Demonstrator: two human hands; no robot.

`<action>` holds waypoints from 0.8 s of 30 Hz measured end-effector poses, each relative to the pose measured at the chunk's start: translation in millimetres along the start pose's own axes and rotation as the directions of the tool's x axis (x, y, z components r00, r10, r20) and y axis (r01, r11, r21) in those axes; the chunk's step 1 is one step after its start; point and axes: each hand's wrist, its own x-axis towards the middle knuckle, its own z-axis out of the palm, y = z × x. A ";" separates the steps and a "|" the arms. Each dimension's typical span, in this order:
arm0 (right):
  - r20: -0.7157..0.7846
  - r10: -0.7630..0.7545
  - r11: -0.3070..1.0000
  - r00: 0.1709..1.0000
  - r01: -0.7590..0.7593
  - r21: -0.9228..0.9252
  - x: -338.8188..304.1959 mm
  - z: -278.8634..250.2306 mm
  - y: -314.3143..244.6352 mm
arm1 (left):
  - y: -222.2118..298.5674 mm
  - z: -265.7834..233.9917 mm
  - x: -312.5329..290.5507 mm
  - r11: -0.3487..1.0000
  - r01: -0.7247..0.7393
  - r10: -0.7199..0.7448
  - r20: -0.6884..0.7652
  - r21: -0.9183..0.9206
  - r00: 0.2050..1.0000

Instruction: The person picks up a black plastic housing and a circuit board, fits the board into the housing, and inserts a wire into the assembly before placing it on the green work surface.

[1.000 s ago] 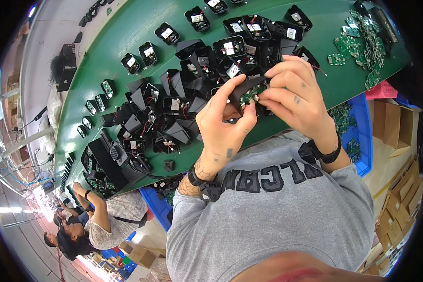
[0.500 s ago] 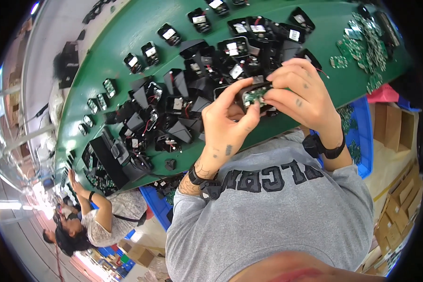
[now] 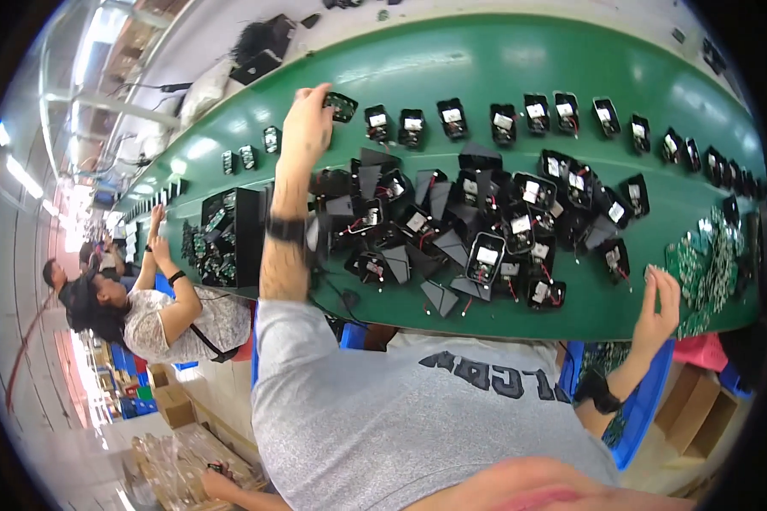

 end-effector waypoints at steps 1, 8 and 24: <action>-0.009 0.045 0.994 0.999 -0.046 -0.101 -5.2 -12.7 11.8 | -45.0 16.7 16.8 0.999 -0.036 0.039 0.131 -0.023 0.991; -0.026 0.062 0.938 0.998 -0.067 -0.340 -32.3 3.9 53.7 | -89.2 70.8 32.6 0.934 -0.062 0.026 0.106 0.352 0.994; -0.169 0.076 0.817 0.983 -0.158 -0.554 7.7 37.4 33.5 | -14.6 61.3 21.7 0.617 0.554 -0.250 0.528 -0.559 0.812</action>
